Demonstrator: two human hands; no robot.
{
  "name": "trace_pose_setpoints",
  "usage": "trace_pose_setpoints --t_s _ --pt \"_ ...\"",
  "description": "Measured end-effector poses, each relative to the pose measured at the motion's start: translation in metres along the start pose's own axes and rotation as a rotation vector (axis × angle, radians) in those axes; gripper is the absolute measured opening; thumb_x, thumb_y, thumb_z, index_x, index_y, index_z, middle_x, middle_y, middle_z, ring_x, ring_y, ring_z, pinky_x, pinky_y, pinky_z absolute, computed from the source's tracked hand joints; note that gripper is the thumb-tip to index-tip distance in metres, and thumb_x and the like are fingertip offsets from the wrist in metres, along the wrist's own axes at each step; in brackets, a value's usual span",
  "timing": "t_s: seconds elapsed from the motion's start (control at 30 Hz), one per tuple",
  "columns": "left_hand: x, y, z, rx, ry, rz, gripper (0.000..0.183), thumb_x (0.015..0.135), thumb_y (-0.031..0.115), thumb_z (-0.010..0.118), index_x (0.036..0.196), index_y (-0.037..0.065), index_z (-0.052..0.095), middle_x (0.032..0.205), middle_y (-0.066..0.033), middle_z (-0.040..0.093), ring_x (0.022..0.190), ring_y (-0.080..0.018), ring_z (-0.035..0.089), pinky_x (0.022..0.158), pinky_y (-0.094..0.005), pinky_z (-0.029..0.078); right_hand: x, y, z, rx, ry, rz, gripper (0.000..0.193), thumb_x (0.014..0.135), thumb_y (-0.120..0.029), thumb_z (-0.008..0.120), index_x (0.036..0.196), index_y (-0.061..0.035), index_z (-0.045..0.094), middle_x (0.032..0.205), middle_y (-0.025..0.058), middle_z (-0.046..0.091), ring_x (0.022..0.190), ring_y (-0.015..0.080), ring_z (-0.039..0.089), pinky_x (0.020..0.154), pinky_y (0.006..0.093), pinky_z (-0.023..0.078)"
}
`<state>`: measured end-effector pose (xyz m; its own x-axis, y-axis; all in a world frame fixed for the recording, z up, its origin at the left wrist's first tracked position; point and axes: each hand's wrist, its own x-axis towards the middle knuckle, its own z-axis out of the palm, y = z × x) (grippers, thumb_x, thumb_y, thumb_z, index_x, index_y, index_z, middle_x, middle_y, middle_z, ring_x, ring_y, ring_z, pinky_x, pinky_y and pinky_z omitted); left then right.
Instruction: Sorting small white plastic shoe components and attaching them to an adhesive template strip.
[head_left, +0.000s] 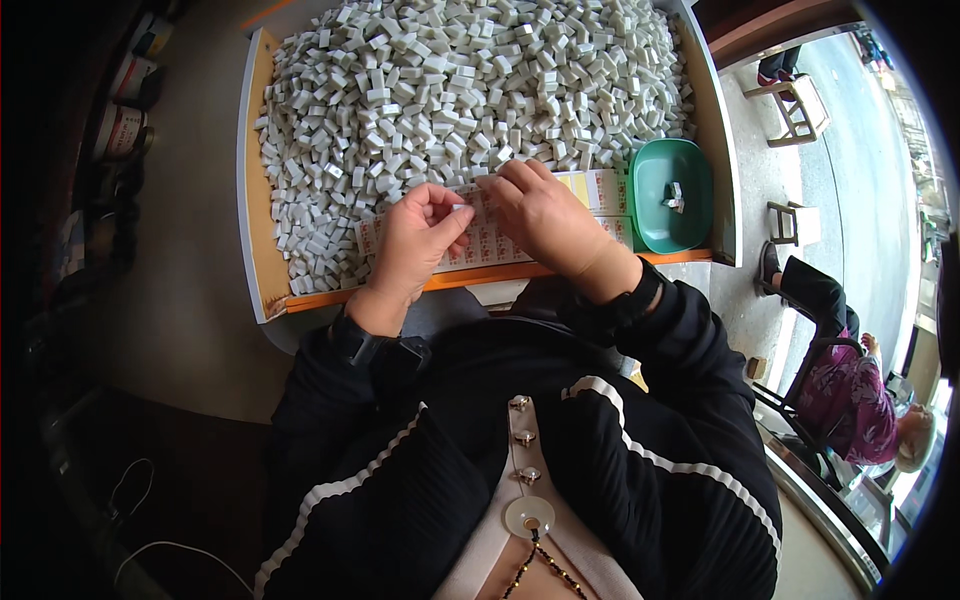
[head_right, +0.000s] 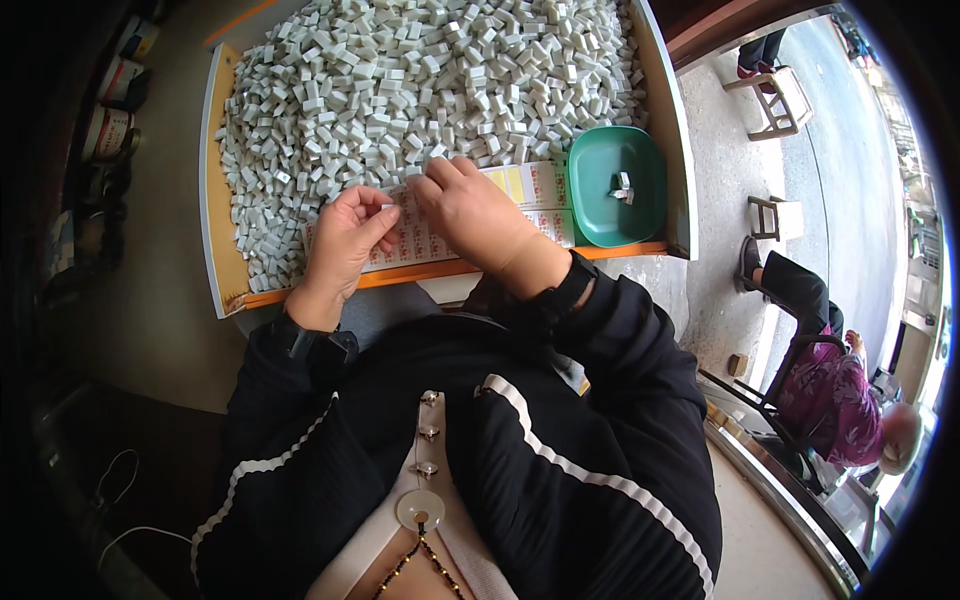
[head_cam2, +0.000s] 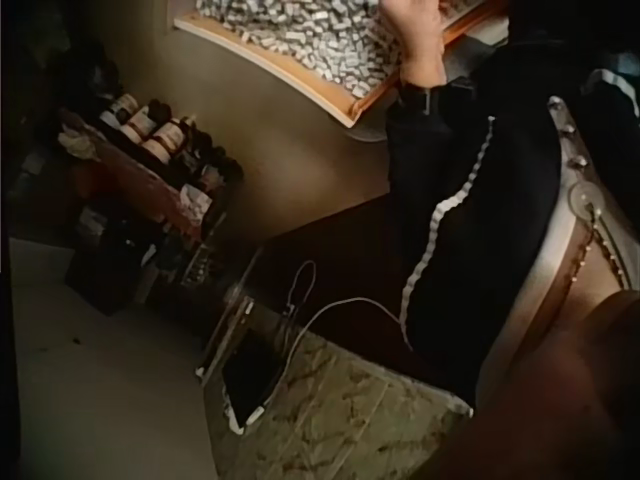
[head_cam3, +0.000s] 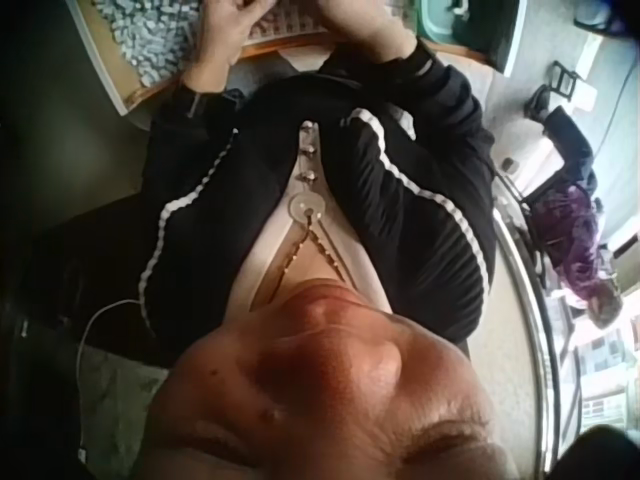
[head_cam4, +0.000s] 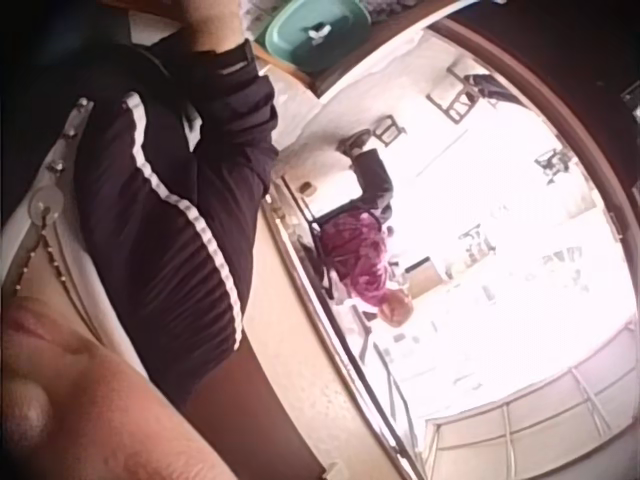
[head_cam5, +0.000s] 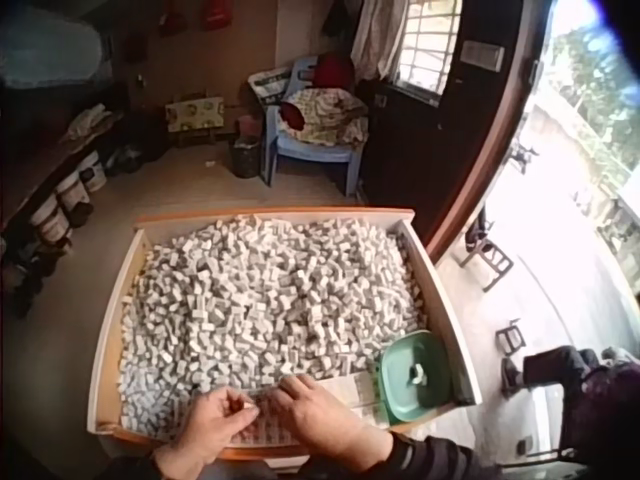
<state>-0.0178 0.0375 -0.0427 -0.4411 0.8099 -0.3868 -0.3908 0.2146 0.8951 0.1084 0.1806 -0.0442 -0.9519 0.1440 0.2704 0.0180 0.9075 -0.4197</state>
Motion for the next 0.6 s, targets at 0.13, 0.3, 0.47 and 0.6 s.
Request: trace_pose_setpoints --t_s 0.13,0.3,0.47,0.6 --pt "0.001 -0.002 -0.003 -0.025 -0.024 -0.008 0.01 0.086 0.002 0.061 0.095 0.001 0.058 0.082 -0.0019 0.061 0.069 -0.0079 0.057 0.063 -0.0205 0.047 0.002 0.002 0.002 0.044 0.004 0.019 0.024 0.075 -0.008 0.059 0.098 -0.0026 0.058 0.087 0.0095 0.053 0.085 0.0268 0.053 0.077 0.0341 0.047" --pt "0.001 -0.009 -0.003 -0.093 -0.022 0.034 0.012 0.086 0.0 0.061 0.097 0.0 0.059 0.084 -0.001 0.061 0.074 -0.0065 0.058 0.067 -0.0195 0.048 0.003 -0.001 -0.001 -0.008 -0.043 -0.018 0.024 0.076 -0.008 0.058 0.099 -0.0017 0.059 0.089 0.01 0.054 0.084 0.0273 0.053 0.077 0.0346 0.048" --pt "0.005 -0.015 -0.005 -0.116 0.006 0.096 0.012 0.087 -0.001 0.06 0.099 -0.001 0.059 0.088 -0.0021 0.062 0.077 -0.0063 0.058 0.071 -0.0195 0.049 -0.002 -0.002 -0.007 -0.077 -0.11 -0.061 0.024 0.076 -0.008 0.059 0.098 -0.0015 0.058 0.092 0.0107 0.054 0.084 0.0269 0.053 0.077 0.0354 0.048" --pt "0.005 -0.013 -0.004 -0.137 0.026 0.111 0.012 0.088 0.0 0.059 0.1 -0.001 0.059 0.09 -0.0037 0.063 0.078 -0.0076 0.06 0.071 -0.02 0.05 -0.001 0.001 -0.009 -0.003 -0.077 -0.087 0.021 0.073 -0.005 0.062 0.093 -0.0024 0.057 0.094 0.0109 0.054 0.086 0.0276 0.054 0.077 0.0335 0.049"
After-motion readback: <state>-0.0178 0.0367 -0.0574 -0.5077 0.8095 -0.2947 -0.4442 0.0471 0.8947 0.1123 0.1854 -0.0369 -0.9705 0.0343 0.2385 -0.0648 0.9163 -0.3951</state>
